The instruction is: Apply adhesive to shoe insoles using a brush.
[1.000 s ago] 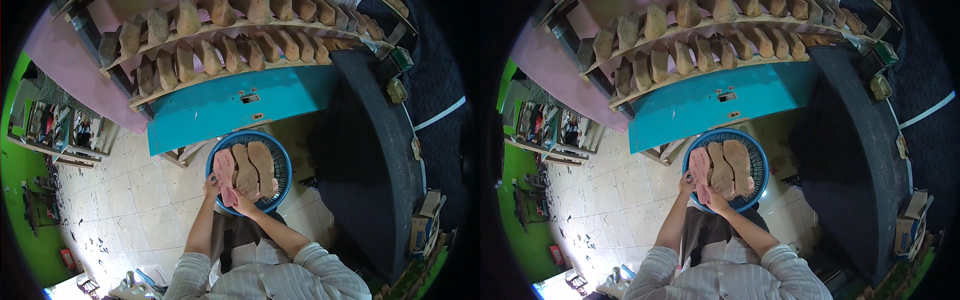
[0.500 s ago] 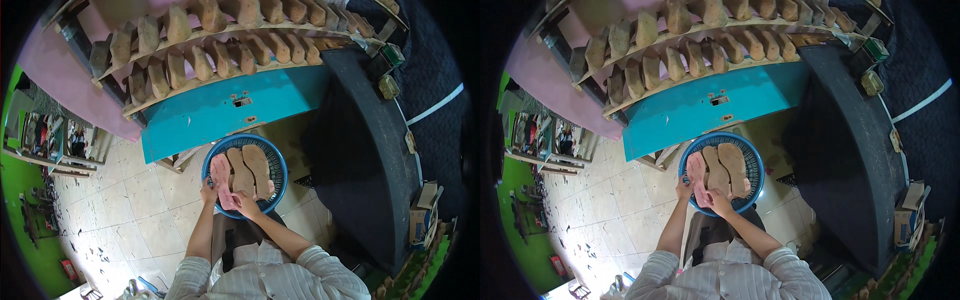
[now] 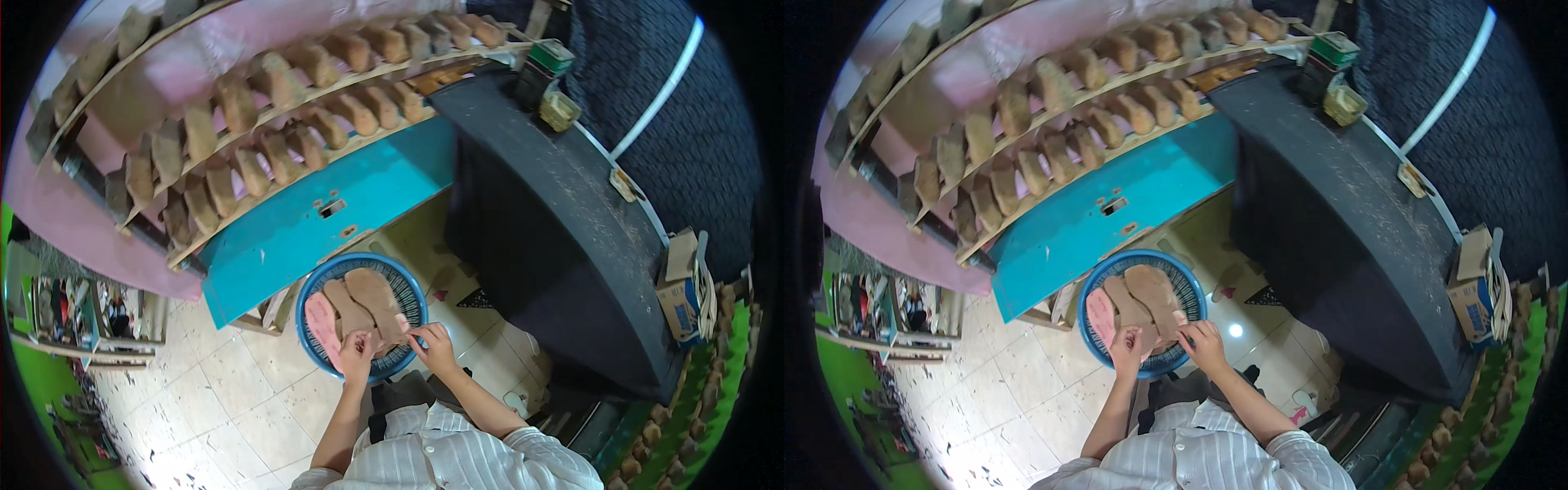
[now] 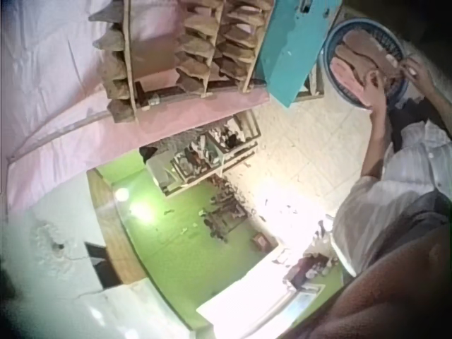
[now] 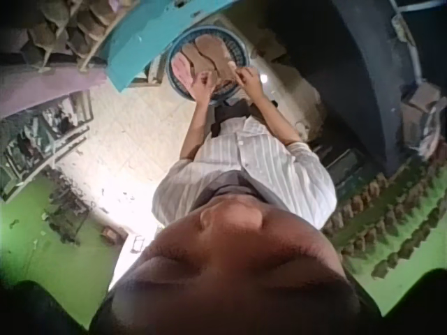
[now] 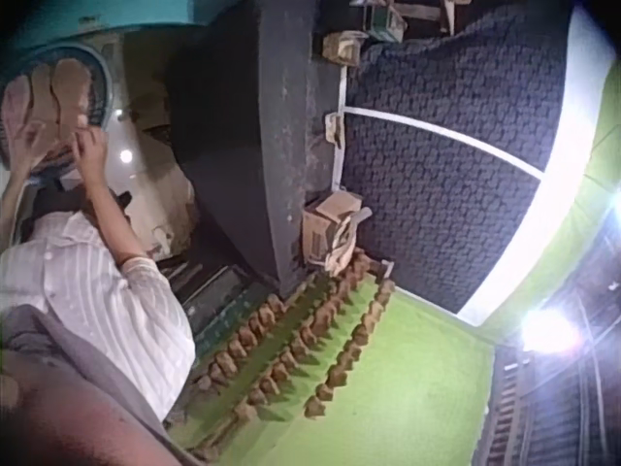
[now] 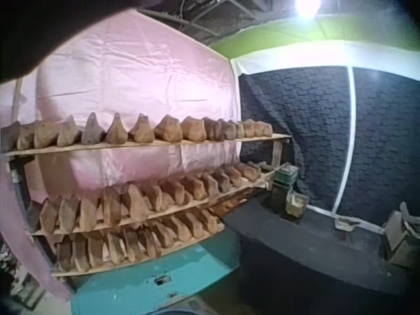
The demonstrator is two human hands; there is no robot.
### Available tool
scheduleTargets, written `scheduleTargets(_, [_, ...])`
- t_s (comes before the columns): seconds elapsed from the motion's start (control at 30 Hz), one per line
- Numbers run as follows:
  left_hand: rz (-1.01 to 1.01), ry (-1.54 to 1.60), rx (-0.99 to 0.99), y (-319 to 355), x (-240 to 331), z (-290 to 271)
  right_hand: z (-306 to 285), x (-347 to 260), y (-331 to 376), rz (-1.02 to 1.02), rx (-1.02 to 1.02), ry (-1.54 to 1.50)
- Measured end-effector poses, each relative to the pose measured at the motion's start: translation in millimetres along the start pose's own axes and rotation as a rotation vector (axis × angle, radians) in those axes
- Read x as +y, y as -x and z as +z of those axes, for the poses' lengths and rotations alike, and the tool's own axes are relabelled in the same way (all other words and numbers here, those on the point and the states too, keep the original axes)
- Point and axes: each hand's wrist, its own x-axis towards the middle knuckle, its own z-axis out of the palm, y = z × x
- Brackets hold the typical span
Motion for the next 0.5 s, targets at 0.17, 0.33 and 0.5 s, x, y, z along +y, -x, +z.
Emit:
scheduleTargets(0.17, [0.048, 0.078, -0.149, -6, 67, 51, -62, 22, 6, 0.026, 0.135, 0.033])
scheduleTargets(0.33, [0.207, 0.133, -0.205, 3, 132, 118, -154, 61, 22, 0.062, 0.284, 0.127])
scheduleTargets(0.5, [0.252, 0.225, -0.354, 50, 198, 208, -264, 106, 66, 0.170, 0.487, 0.233])
